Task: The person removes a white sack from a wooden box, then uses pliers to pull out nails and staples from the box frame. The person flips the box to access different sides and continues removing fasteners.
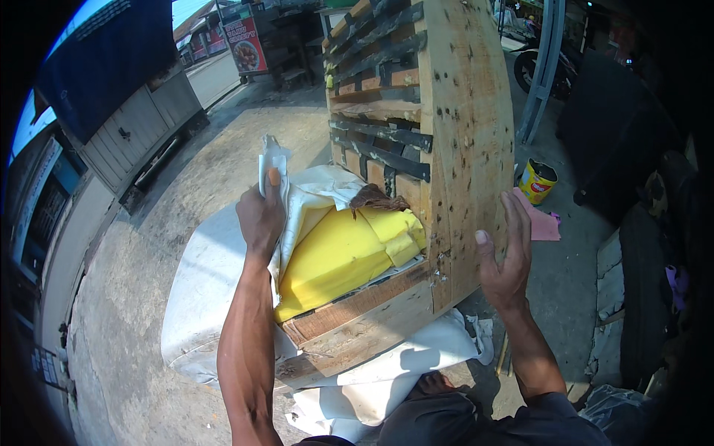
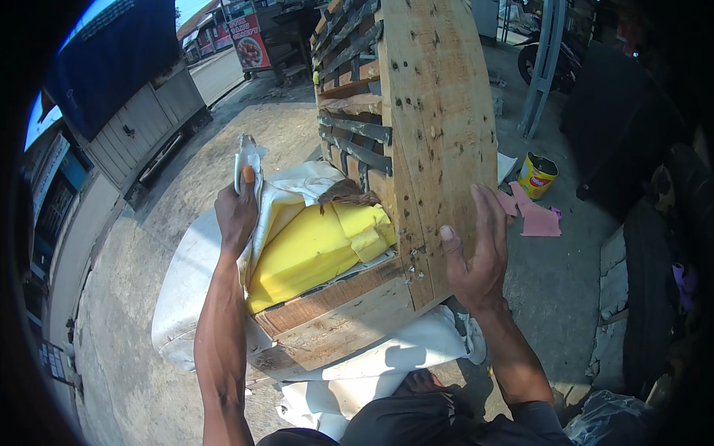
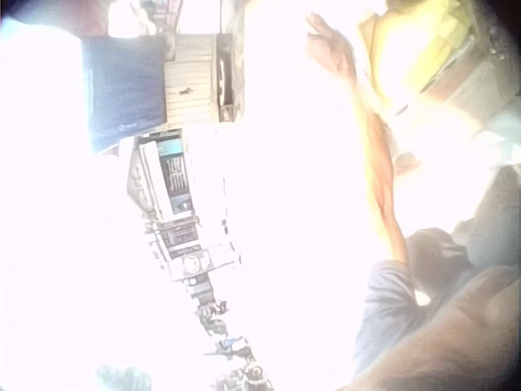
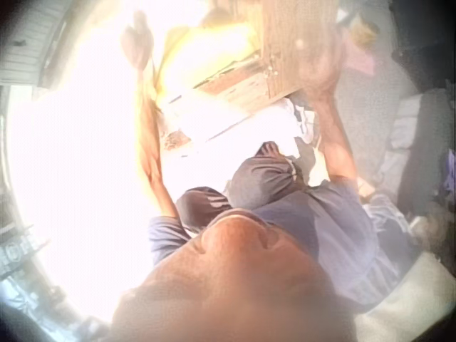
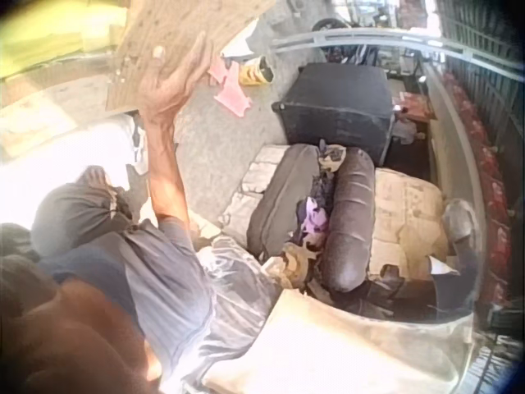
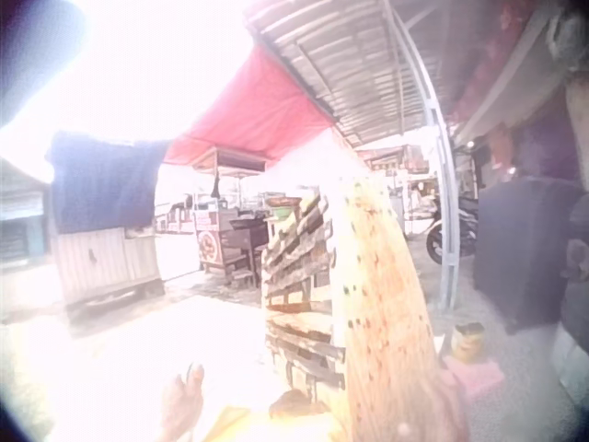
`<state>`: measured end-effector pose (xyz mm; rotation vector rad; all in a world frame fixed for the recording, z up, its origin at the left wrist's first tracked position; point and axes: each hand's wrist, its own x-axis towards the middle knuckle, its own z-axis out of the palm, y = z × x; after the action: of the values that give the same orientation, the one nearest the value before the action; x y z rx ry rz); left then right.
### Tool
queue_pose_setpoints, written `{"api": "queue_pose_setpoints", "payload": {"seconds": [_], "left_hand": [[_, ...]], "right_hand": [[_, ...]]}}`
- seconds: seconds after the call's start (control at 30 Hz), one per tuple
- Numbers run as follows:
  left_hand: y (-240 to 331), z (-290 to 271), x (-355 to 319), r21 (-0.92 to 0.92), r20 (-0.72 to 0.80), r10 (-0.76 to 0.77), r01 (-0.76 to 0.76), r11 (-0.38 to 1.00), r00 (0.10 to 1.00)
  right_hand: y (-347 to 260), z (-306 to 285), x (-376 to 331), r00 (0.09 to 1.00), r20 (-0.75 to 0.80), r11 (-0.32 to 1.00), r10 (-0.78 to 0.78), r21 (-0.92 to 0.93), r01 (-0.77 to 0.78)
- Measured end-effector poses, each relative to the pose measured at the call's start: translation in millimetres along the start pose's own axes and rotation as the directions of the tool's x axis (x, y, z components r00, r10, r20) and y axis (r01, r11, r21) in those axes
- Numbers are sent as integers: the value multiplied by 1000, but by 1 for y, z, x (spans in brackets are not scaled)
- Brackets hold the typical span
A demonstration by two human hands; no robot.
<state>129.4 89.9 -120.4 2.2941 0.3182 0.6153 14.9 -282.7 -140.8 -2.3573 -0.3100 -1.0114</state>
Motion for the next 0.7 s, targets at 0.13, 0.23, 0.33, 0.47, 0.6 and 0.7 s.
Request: {"api": "queue_pose_setpoints", "payload": {"seconds": [0.13, 0.23, 0.33, 0.47, 0.6, 0.7], "left_hand": [[-1, -24, -48, 33, -112, -57, 61, 998, 992], [-65, -129, -120, -200, -317, -150, 89, 976, 936], [-141, -248, -231, -301, -447, -413, 301, 905, 793], [-216, -259, -366, -366, -700, -616, 560, 743, 360], [-310, -242, -397, -481, -575, -702, 520, 706, 421], [-323, -229, -379, -460, -465, -646, 458, 761, 606]], "right_hand": [[-36, 39, 63, 966, -235, 977, -109, -203, 61], [-15, 31, 20, 930, -327, 962, -167, -263, 80], [-6, 32, -9, 912, -362, 955, -194, -281, 92], [-8, 36, -15, 904, -378, 957, -201, -273, 99], [0, 34, -4, 892, -377, 943, -251, -303, 138], [-4, 36, -6, 897, -380, 950, -226, -290, 116]]}}
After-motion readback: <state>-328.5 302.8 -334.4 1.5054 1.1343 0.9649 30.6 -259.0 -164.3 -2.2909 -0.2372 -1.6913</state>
